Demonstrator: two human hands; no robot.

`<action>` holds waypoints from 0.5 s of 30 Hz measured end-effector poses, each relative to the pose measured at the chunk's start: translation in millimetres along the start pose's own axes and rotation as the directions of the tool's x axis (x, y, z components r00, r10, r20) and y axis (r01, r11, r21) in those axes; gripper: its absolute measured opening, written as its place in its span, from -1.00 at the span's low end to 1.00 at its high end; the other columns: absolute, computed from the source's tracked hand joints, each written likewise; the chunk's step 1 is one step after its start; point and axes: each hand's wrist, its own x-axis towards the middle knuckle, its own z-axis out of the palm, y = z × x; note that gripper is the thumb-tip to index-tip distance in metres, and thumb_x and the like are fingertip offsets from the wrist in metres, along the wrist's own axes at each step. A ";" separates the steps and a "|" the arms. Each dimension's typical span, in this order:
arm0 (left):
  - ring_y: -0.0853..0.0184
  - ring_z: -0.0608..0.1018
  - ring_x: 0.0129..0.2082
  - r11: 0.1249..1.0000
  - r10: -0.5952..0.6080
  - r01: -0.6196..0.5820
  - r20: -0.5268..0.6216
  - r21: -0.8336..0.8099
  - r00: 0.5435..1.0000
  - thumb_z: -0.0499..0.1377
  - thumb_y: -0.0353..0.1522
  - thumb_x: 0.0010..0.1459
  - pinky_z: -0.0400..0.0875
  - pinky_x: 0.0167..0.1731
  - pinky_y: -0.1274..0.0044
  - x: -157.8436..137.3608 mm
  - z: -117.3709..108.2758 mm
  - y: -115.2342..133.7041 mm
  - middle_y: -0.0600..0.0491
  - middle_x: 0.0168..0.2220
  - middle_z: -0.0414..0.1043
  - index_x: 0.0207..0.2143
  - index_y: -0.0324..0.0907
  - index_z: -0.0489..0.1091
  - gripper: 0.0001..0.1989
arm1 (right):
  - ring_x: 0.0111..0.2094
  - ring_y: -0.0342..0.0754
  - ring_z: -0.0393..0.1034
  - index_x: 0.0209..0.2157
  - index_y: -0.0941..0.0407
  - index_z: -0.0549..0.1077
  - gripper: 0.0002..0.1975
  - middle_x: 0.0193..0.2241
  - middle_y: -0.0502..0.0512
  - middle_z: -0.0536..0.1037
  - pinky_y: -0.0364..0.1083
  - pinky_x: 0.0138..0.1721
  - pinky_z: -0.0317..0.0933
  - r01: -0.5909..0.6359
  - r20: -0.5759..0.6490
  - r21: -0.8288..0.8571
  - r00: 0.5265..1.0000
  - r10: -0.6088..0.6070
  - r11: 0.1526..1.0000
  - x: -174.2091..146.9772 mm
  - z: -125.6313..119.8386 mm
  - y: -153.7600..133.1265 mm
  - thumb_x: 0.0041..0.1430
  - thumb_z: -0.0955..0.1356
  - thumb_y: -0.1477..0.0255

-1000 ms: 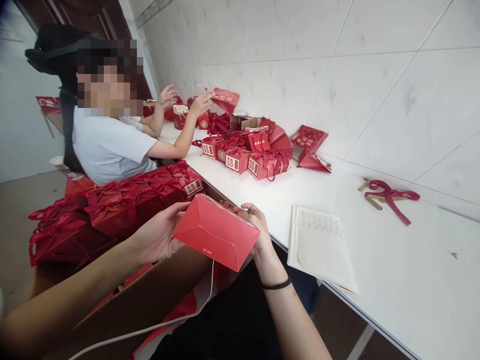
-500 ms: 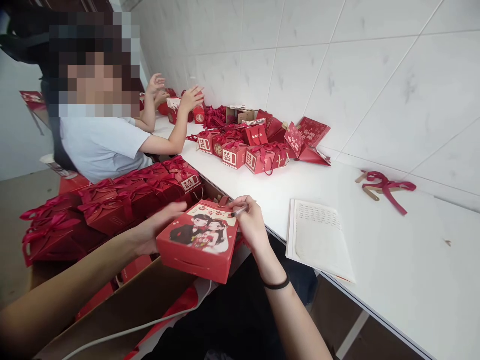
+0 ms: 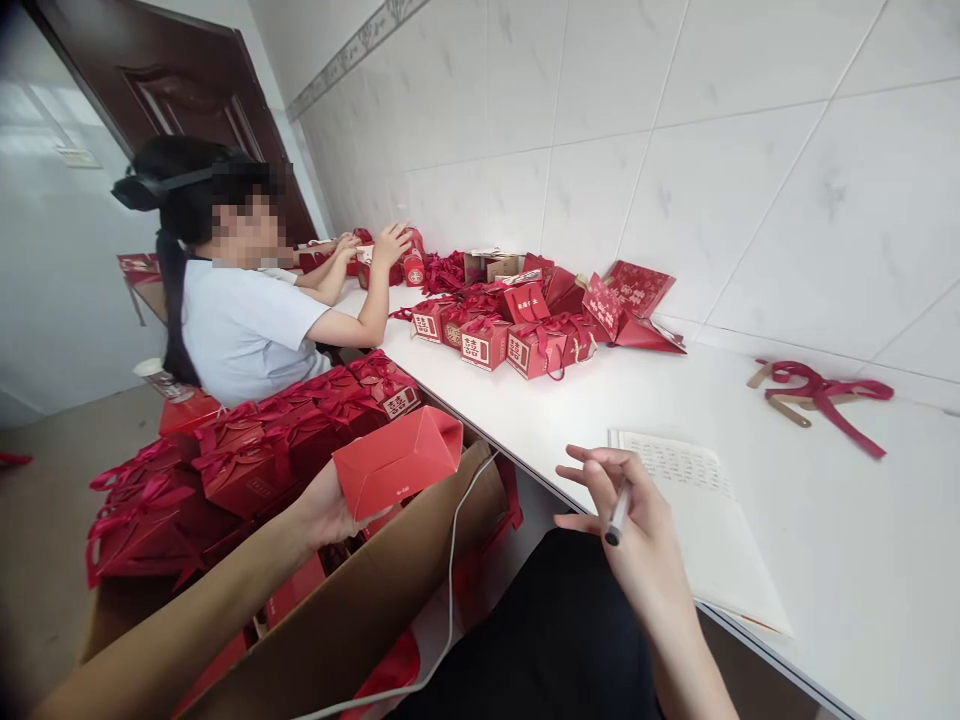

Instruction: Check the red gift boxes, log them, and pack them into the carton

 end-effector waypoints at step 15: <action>0.19 0.39 0.06 0.208 0.641 -0.571 0.330 0.794 0.693 0.03 -0.41 -0.03 0.19 0.14 0.29 162.7 -93.1 37.3 -0.15 0.05 0.30 0.03 -0.23 0.11 -0.50 | -0.27 0.06 0.45 -0.37 0.08 0.37 -0.63 -0.25 0.10 0.48 -0.15 -0.59 0.48 -0.045 -0.505 -0.227 0.860 -0.078 0.973 -47.0 -82.4 10.0 0.04 0.39 0.06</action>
